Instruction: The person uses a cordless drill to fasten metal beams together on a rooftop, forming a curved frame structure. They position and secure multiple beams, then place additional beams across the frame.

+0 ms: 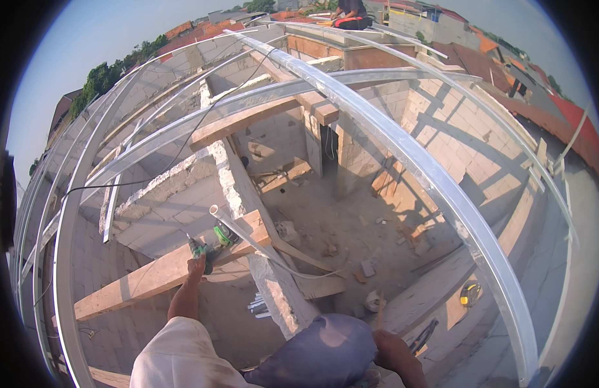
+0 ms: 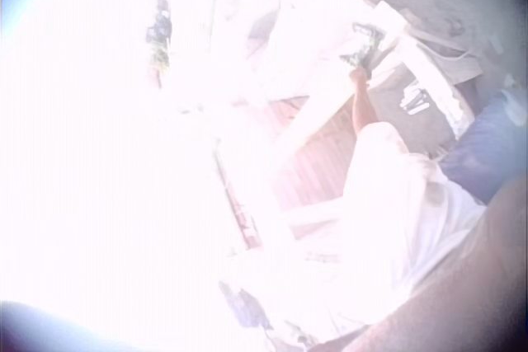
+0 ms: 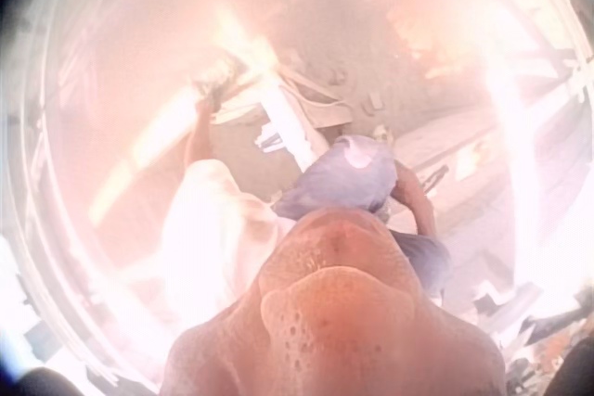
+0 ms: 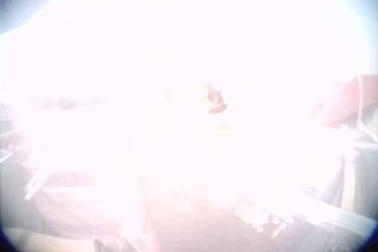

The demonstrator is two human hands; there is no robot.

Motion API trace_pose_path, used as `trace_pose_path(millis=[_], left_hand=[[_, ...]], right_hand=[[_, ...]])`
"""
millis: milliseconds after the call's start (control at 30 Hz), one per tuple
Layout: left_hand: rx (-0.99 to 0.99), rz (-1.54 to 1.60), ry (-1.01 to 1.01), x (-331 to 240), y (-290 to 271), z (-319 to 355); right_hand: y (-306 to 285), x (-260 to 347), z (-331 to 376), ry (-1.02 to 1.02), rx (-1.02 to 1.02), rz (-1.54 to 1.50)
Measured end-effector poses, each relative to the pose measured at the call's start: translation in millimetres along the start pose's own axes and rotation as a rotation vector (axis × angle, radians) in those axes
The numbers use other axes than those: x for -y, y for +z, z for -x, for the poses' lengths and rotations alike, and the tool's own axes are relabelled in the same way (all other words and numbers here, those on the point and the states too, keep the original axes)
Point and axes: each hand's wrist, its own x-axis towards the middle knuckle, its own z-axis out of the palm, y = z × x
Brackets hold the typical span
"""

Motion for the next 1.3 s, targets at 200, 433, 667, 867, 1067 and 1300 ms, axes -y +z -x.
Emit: trace_pose_path(millis=[200,433,667,867,1067,1300], left_hand=[[-0.152,0.178,-0.046,51.5,-40.5,8.5],[-0.064,0.366,-0.118,32.4,-34.5,31.6],[-0.161,0.382,-0.677,-26.6,-58.2,27.4],[0.751,0.046,-0.145,-161.9,-210.4,62.5],[0.827,0.897,0.358,-319.5,-288.8,52.7],[0.721,1.449,0.572,-538.0,-359.1,-5.3]], right_hand=[[-66.2,19.2,12.8,-0.136,-0.243,-0.188],[-157.3,71.8,84.5,-0.125,-0.63,-0.185],[-188.3,20.9,153.8,0.204,-1.04,0.297],[-191.7,-46.9,188.5,0.521,-0.886,0.265],[-187.7,-78.5,197.1,0.396,-0.823,0.194],[-170.8,-88.3,205.9,0.629,-0.846,0.161]])
